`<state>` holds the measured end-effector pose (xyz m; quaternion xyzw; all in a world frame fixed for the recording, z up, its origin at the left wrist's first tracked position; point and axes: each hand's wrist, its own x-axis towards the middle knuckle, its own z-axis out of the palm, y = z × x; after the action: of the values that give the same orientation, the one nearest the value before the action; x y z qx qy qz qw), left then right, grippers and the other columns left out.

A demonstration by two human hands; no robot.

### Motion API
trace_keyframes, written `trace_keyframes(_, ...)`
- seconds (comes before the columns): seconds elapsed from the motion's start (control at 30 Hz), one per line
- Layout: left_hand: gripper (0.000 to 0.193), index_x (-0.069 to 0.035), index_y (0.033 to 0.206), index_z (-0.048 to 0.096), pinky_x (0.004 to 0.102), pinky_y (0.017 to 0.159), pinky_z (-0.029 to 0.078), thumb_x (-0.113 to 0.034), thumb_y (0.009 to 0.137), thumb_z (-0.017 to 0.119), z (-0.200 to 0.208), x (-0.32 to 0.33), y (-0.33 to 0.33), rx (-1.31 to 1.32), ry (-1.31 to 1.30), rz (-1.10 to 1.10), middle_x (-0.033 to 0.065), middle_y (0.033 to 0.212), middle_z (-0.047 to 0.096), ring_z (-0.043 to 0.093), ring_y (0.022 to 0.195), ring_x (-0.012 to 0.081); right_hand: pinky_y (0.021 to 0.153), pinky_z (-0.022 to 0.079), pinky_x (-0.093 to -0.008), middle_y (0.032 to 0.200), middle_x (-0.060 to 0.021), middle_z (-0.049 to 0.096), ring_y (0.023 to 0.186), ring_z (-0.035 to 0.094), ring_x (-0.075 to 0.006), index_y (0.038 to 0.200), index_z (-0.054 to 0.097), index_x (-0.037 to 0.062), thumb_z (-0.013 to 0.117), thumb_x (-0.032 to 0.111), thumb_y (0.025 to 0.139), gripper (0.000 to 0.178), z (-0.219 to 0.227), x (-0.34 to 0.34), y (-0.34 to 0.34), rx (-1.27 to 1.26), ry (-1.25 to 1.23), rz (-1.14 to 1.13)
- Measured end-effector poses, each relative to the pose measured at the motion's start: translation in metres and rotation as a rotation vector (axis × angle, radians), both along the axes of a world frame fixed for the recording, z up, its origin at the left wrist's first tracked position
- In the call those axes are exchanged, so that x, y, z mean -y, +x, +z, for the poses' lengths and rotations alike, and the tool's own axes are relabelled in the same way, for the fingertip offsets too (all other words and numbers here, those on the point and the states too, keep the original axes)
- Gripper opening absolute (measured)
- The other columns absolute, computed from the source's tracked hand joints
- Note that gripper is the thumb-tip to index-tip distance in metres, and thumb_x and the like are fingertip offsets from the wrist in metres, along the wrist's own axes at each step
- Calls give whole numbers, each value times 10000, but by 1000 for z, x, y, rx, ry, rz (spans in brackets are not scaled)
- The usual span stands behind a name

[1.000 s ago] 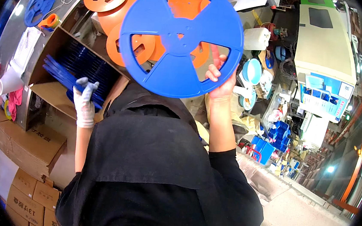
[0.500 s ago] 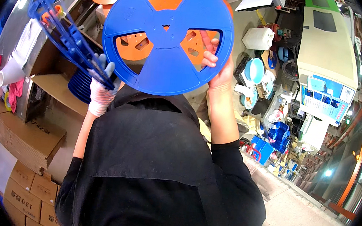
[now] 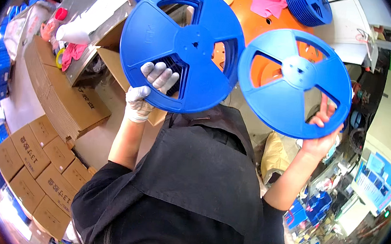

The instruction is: The person stacks blue plastic reels into a cardboard box, wipes one with a pink cloth, and then seals the box using a tape dispenser. The person then moves the sealed box to a stack of other boxes.

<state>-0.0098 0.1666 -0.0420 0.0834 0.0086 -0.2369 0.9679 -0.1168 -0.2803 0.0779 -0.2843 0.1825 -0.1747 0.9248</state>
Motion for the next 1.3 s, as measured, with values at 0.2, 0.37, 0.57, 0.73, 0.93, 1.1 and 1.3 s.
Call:
trace_keyframes(0.2, 511, -54, 1196, 570, 566, 1126, 247, 104, 710, 589, -14, -2, -9, -84, -171, -19, 172, 1267, 573, 514, 1222, 352, 659, 487, -282, 1541, -215, 137, 819, 569, -162, 1289, 433, -116, 465, 248, 965, 488, 16, 25, -19, 73, 80, -48)
trace_keyframes(0.37, 471, -67, 1156, 602, 564, 1111, 277, 75, 708, 623, -16, 3, -9, -59, -195, -9, 161, 1226, 600, 553, 1180, 342, 656, 492, -287, 1537, -206, 160, 814, 577, -162, 1265, 448, -129, 456, 218, 972, 454, 26, 31, -25, 100, 91, -22)
trace_keyframes(0.57, 465, -82, 1147, 606, 559, 1108, 291, 60, 705, 636, -12, 3, -6, -70, -151, 6, 137, 1186, 609, 557, 1178, 328, 640, 493, -287, 1542, -185, 168, 753, 577, -152, 1230, 474, -158, 413, 212, 982, 449, 31, 23, -17, 109, 110, 23)
trace_keyframes(0.73, 473, -85, 1139, 596, 553, 1108, 298, 63, 691, 632, -7, 1, -9, -132, -82, -9, 111, 1164, 600, 564, 1169, 319, 652, 489, -291, 1546, -183, 156, 779, 574, -151, 1270, 447, -143, 400, 209, 985, 456, 27, 22, -16, 126, 107, 76)
trace_keyframes(0.93, 550, -58, 1229, 554, 539, 1120, 284, 46, 697, 646, 0, 4, -11, -49, 12, -71, 157, 1280, 549, 513, 1226, 342, 650, 460, -258, 1555, -182, 128, 732, 512, -128, 1306, 436, -110, 453, 226, 972, 475, 29, 15, -14, 84, -3, 131)
trace_keyframes(1.1, 635, -36, 1384, 419, 374, 1122, 276, -56, 802, 669, 4, 50, -13, 387, 774, -251, 130, 1422, 440, 375, 1341, 207, 637, 511, -276, 1301, -227, 514, 876, 601, -218, 1239, 506, -28, 516, 452, 933, 569, 27, -66, 52, -271, -256, 74)
trace_keyframes(1.3, 643, -39, 1332, 464, 352, 999, 414, -63, 739, 714, -26, 85, -37, 953, 1377, -26, 171, 1235, 565, 543, 1156, 307, 739, 564, -379, 1073, -256, 579, 913, 602, -300, 1137, 530, -44, 459, 462, 958, 542, -9, -150, 119, -277, 91, 172)
